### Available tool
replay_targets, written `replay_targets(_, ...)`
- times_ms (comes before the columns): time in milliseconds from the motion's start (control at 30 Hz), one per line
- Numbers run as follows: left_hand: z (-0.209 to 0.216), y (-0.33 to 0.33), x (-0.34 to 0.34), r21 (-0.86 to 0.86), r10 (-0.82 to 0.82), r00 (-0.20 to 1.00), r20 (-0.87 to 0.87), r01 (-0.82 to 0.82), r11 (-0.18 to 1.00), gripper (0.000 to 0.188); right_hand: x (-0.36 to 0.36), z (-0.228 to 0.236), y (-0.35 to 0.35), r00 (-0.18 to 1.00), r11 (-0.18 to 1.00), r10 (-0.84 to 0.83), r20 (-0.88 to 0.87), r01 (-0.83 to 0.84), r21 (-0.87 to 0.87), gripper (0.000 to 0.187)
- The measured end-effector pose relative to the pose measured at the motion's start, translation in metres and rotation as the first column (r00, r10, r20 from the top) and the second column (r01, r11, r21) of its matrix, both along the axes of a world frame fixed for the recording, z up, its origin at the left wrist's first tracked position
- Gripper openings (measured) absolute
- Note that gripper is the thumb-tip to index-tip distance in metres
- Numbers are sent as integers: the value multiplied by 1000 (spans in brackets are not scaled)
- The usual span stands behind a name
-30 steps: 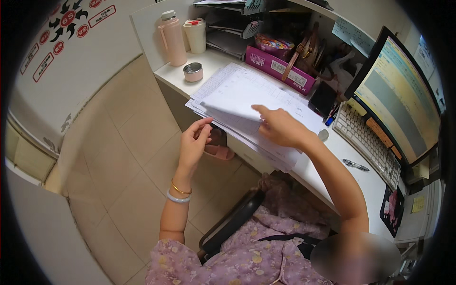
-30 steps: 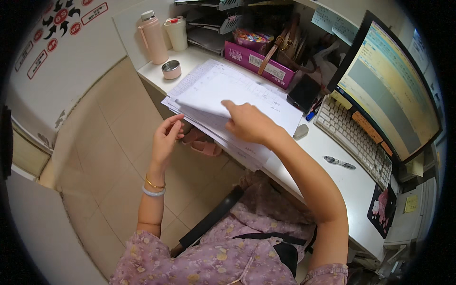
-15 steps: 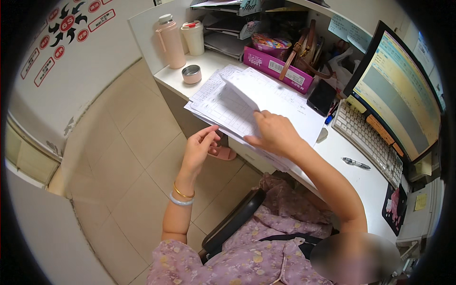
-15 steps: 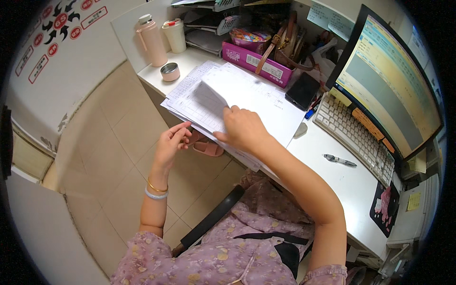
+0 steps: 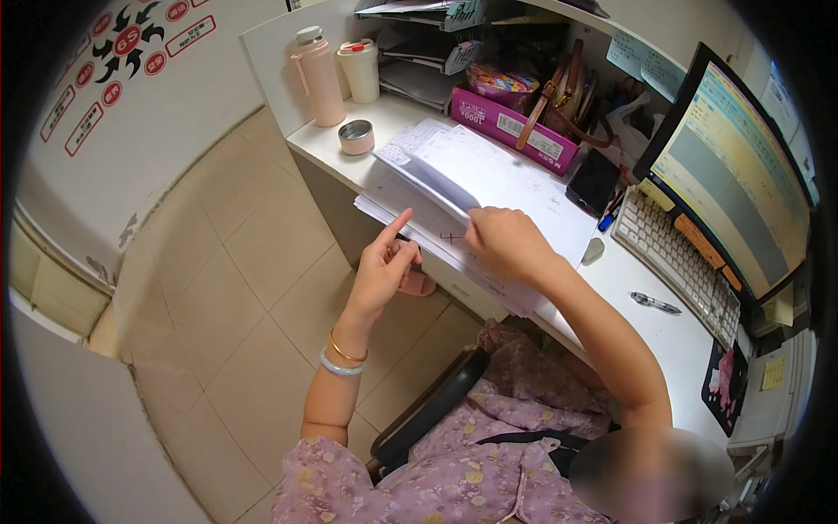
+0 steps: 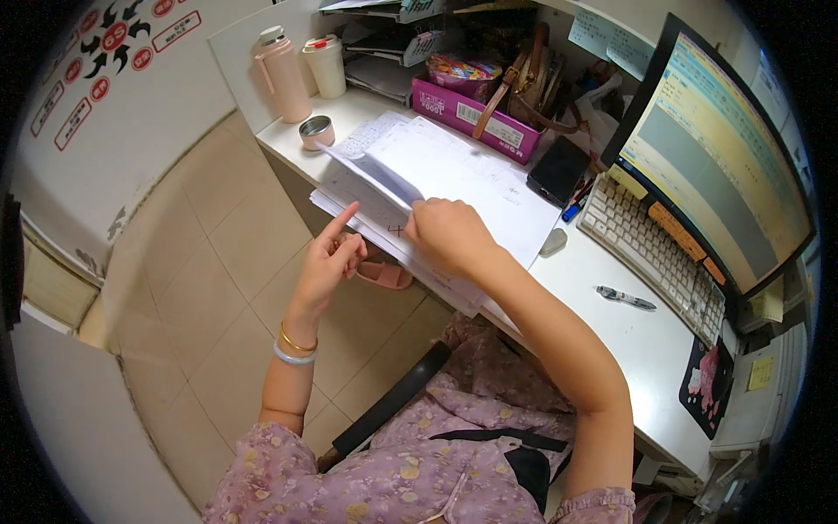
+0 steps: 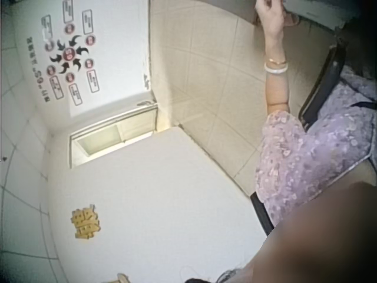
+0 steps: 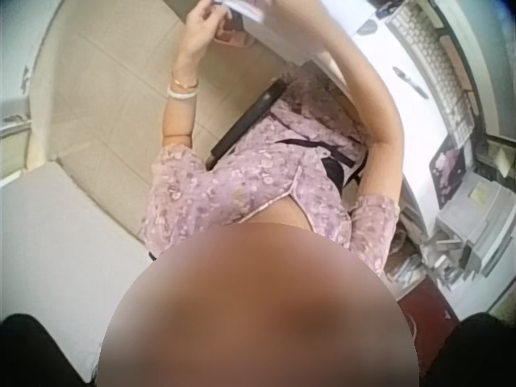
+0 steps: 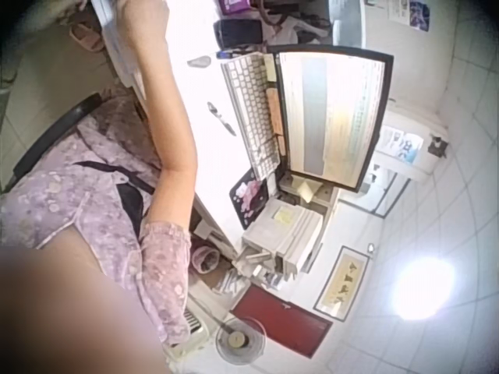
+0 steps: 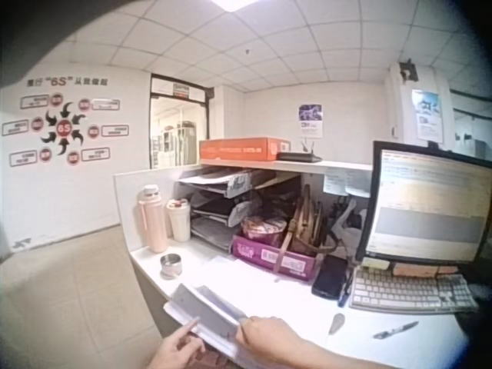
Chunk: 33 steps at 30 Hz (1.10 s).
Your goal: Reviewing and checking physical documents against a spreadsheet on a computer screen and marking them.
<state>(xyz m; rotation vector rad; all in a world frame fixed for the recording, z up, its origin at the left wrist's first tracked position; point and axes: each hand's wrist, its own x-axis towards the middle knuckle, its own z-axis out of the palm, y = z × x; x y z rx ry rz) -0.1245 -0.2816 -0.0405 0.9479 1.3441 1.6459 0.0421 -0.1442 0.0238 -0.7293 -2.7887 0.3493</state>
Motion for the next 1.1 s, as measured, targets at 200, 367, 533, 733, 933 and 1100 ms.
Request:
replay_targets(200, -9, -3, -2, -79, -7, 1000, -13, 6, 997, 48, 13, 17, 28, 975, 975, -151, -166, 119, -190, 27)
replay_targets(367, -4, -1, 13, -72, -39, 995, 88, 45, 996, 48, 27, 29, 47, 932, 983, -183, -311, 163, -90, 22)
replay_targets(533, -15, 11, 22, -13, -110, 990, 91, 112, 994, 49, 36, 49, 55, 941, 980, -166, -294, 190, 55, 20)
replay_targets(733, -14, 18, 7, -113, -141, 989, -40, 136, 984, 48, 39, 56, 57, 944, 992, -119, -309, 129, 12, 21)
replay_targets(933, 29, 30, 5, 101, -8, 979, 203, -13, 995, 52, 42, 33, 65, 966, 960, -73, -248, 0, -280, 29)
replay_targets(1100, 23, 50, -5, 115, -185, 916, 357, 154, 981, 34, 40, 25, 60, 978, 911, -75, -193, -11, -411, 30)
